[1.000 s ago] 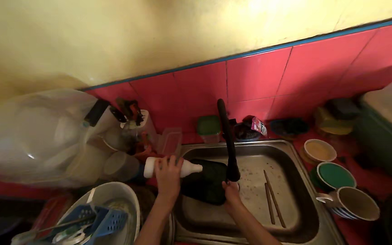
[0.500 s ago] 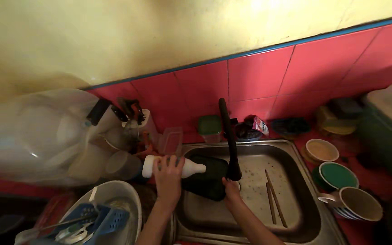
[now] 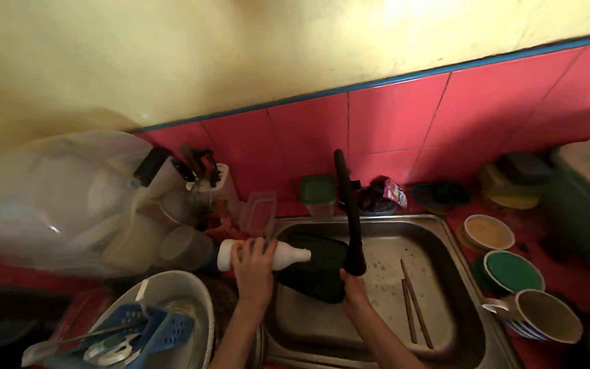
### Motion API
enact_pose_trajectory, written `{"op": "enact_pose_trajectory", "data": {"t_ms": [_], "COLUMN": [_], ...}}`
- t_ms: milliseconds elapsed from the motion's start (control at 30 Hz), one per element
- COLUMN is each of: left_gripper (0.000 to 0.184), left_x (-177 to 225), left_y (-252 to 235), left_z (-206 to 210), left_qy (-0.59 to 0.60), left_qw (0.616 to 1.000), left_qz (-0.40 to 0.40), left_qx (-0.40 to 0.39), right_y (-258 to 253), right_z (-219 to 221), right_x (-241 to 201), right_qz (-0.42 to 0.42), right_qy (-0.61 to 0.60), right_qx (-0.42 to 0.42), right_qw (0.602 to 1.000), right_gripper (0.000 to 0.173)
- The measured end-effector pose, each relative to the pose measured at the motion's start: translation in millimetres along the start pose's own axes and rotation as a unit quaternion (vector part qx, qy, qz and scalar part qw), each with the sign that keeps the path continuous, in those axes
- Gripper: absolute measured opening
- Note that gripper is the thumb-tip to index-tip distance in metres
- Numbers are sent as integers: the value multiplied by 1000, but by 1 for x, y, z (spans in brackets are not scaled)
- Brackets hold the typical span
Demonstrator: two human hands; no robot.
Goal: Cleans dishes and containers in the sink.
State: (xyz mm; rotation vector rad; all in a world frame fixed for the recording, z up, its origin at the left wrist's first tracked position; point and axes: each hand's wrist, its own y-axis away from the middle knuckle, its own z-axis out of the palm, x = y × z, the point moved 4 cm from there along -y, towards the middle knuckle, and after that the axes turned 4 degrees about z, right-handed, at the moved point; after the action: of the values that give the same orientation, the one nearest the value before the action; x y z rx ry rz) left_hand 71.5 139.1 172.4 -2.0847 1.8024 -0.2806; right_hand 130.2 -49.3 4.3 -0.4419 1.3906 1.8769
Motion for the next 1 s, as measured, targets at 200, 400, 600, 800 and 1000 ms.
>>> {"op": "enact_pose_trajectory", "data": {"t_ms": [200, 400, 600, 800, 1000], "left_gripper": [57, 63, 82, 87, 100], "left_x": [-15, -36, -79, -96, -87], "left_y": [5, 10, 34, 48, 50], "left_z": [19, 44, 82, 106, 104], "left_qy": [90, 285, 400, 353, 380], "left_qw": [992, 931, 773, 742, 689], "left_qz": [-87, -227, -480, -552, -595], "left_qx": [-33, -12, 110, 141, 162], "right_y": [-4, -9, -5, -5, -5], "right_z": [-2, -9, -14, -27, -41], "right_x": [-2, -1, -3, 1, -17], "right_qz": [-6, -21, -8, 29, 55], "right_qy": [6, 43, 54, 90, 141], "right_qx": [15, 12, -9, -49, -94], "right_qw": [1000, 999, 998, 994, 984], "right_gripper": [34, 39, 40, 39, 32]}}
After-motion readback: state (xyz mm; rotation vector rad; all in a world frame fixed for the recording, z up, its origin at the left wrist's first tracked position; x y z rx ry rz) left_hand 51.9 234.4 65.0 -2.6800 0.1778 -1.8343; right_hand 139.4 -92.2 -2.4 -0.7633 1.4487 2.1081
